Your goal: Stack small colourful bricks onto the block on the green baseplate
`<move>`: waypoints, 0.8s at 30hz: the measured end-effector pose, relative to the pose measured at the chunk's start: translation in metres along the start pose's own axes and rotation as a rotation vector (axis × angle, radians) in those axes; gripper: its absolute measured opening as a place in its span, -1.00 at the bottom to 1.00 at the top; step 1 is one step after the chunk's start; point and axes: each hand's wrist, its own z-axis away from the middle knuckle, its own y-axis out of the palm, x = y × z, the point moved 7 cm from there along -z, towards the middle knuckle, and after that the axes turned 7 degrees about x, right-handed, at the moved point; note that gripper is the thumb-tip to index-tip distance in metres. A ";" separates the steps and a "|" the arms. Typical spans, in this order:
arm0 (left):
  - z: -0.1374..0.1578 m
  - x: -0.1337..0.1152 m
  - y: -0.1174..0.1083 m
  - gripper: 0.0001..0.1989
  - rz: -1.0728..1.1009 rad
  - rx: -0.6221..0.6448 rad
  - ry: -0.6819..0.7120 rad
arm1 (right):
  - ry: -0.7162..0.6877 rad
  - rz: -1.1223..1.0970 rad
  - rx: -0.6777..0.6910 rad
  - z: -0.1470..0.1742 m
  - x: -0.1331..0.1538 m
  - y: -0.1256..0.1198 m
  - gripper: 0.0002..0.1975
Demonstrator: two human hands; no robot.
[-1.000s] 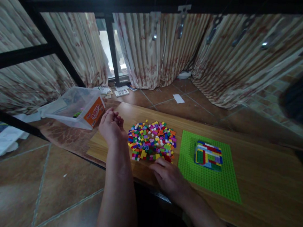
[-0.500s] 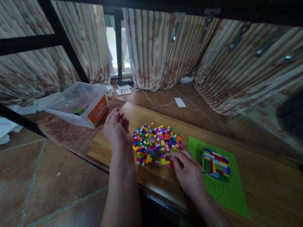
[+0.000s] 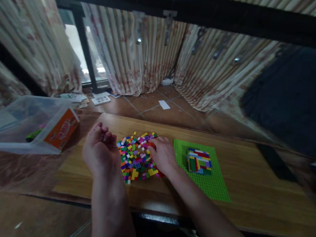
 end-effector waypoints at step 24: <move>0.065 0.087 0.067 -0.83 -0.380 0.426 -0.145 | 0.572 -1.023 -0.505 0.166 -0.144 -0.074 -0.64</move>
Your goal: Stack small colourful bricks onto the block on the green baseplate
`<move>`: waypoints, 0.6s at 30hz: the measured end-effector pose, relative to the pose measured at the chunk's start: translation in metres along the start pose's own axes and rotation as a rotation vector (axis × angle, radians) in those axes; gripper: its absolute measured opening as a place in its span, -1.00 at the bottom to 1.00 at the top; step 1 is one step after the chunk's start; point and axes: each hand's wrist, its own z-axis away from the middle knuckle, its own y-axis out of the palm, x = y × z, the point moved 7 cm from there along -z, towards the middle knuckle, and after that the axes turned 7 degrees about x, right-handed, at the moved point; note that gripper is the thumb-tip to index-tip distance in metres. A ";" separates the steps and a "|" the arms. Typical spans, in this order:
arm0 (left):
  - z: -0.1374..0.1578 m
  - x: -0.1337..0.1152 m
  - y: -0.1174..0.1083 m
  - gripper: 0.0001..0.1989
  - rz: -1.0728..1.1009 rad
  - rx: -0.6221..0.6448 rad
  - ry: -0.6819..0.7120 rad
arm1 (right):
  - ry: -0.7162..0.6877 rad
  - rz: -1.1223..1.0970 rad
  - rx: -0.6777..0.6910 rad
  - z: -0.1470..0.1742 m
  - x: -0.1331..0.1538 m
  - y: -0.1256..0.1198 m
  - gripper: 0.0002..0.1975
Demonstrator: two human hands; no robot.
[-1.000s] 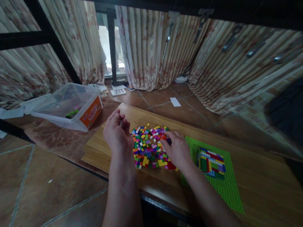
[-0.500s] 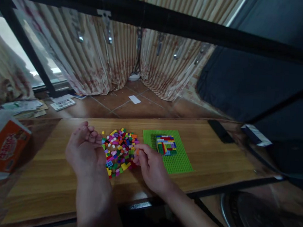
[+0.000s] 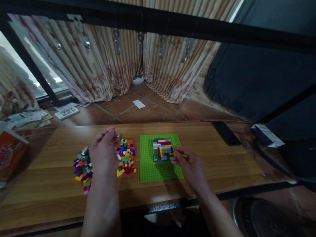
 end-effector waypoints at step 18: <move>0.039 0.081 0.068 -0.76 -1.269 0.677 -0.012 | -0.106 0.362 0.082 -0.019 -0.008 0.014 -0.83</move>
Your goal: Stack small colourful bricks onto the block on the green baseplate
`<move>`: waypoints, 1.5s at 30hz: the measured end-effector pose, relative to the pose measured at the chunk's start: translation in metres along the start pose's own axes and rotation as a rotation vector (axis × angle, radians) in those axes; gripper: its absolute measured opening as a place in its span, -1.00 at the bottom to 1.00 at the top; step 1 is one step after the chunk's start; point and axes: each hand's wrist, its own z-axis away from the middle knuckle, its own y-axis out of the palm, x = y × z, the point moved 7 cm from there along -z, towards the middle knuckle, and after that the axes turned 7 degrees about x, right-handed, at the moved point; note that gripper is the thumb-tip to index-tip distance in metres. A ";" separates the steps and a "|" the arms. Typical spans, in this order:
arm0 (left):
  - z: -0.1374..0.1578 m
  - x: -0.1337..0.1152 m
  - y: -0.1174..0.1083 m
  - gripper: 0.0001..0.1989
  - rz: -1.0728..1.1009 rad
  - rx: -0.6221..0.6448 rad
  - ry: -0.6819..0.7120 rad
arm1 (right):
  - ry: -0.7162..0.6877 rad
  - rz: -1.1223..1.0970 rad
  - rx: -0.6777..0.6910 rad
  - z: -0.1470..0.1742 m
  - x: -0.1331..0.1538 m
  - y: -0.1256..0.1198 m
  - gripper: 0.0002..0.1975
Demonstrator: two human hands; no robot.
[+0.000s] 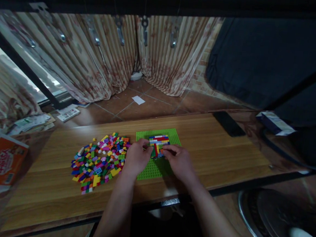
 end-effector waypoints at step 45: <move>0.014 -0.009 0.012 -0.60 -0.138 -0.045 -0.072 | 0.026 0.286 -0.130 0.000 0.007 0.005 -0.81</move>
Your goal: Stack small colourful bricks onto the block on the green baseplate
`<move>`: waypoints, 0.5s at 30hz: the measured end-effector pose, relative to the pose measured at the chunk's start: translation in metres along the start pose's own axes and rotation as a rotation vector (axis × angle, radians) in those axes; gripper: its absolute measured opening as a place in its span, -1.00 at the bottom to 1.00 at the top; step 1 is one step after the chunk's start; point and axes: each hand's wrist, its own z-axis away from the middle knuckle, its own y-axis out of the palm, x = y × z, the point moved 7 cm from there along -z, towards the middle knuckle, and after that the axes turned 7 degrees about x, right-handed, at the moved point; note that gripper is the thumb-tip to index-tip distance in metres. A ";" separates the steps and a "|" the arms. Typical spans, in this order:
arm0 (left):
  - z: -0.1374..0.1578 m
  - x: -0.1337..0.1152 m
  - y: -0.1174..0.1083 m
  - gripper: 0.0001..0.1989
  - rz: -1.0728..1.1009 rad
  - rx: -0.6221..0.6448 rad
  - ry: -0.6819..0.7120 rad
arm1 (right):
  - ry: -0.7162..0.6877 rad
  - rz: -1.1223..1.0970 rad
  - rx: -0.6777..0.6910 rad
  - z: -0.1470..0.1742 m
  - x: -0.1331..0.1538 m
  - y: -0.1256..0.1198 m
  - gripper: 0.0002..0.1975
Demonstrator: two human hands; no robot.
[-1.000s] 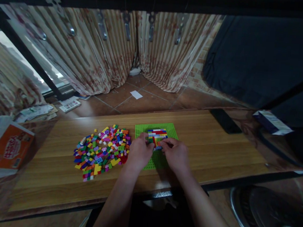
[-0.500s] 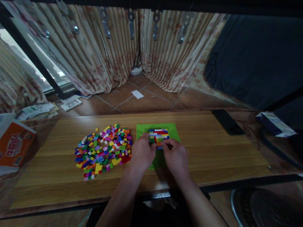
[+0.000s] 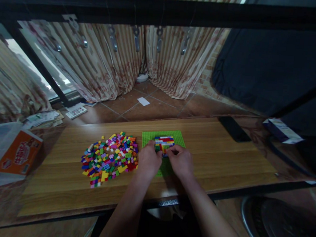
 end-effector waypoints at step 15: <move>-0.011 0.042 -0.053 -0.82 0.547 -0.278 0.092 | 0.103 -0.775 -0.252 -0.005 -0.016 -0.028 -0.70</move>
